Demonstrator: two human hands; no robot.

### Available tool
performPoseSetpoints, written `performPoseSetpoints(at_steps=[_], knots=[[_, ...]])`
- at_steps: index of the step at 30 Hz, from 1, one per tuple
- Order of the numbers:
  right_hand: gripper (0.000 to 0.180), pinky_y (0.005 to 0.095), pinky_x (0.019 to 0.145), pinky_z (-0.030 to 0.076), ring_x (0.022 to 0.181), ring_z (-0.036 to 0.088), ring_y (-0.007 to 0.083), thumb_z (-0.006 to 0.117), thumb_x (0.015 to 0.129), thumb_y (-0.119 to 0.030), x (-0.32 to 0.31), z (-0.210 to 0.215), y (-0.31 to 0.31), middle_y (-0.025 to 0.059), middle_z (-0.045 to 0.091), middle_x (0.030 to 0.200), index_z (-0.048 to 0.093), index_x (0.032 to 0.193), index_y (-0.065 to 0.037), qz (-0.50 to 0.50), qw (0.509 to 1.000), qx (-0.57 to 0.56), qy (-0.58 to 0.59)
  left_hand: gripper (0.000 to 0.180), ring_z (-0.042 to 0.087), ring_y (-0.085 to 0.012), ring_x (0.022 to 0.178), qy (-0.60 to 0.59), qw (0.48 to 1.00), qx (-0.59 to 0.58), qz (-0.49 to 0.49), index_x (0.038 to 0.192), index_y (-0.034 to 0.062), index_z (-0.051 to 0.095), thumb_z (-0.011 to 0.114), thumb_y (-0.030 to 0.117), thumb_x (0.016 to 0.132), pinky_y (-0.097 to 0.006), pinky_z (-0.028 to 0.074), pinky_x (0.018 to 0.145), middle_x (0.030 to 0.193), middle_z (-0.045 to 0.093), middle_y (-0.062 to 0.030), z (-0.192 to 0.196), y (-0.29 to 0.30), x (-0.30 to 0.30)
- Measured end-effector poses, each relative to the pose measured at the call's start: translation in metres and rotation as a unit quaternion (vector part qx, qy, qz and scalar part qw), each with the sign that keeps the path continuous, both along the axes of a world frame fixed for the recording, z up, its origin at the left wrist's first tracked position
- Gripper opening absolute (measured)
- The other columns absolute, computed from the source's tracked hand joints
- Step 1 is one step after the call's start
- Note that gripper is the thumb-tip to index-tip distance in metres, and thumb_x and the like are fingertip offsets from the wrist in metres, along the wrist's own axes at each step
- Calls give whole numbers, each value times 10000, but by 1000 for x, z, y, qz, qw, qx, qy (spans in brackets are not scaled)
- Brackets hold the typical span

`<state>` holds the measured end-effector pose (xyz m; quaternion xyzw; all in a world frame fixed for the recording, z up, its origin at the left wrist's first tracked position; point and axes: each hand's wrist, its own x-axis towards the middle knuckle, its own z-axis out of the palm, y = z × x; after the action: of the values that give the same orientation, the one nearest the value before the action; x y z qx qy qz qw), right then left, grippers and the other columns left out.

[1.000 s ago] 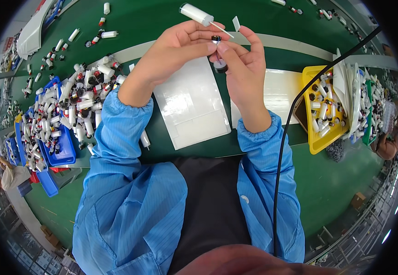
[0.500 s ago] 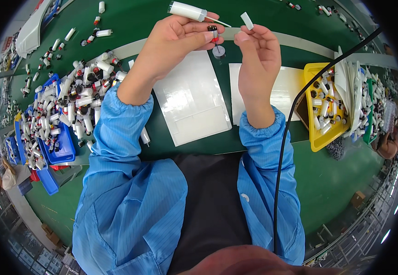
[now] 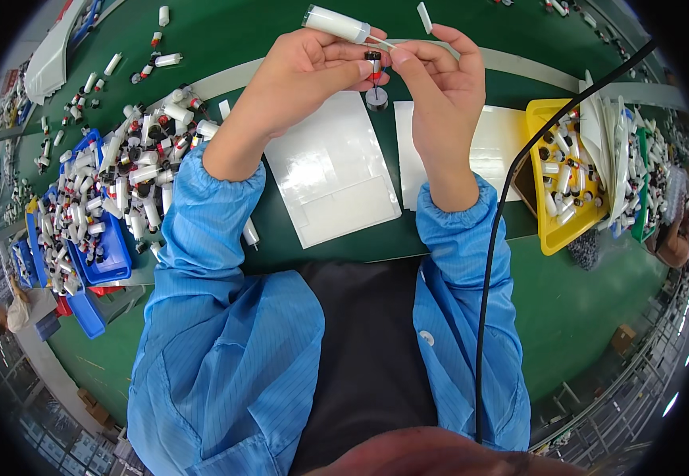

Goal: The worker is manually assembling small cylindrical electronic components by inserting internal pieces and wires.

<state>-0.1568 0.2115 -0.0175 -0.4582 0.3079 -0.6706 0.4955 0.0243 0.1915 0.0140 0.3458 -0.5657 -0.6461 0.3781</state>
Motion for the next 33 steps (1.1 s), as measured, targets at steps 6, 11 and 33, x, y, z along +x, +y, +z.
performPoseSetpoints(at_steps=[6,11,33], knots=[[422,248,839,530,933,668,147,642,922,43,-1,-2,-1,115,677,1000,438,1290,15,-20,1000,-10,0,391,694,-205,1066,13,1000,4,7,1357,-28,541,594,23,973,-299,569,932,1222,684,-148,-3,0,-2],[322,213,758,493,886,624,91,650,921,44,4,-7,3,76,663,949,518,1214,15,-45,994,-80,66,378,688,-205,1079,9,999,-14,44,1357,-24,538,577,31,985,-299,556,952,1238,679,-146,-6,-3,-1],[154,246,692,484,750,611,121,682,936,-71,-32,5,-7,84,694,895,690,1059,22,207,968,140,-35,349,646,-174,1133,-4,994,-103,-35,1328,-37,569,575,-5,981,-318,538,994,1304,633,-110,-7,-3,3]])
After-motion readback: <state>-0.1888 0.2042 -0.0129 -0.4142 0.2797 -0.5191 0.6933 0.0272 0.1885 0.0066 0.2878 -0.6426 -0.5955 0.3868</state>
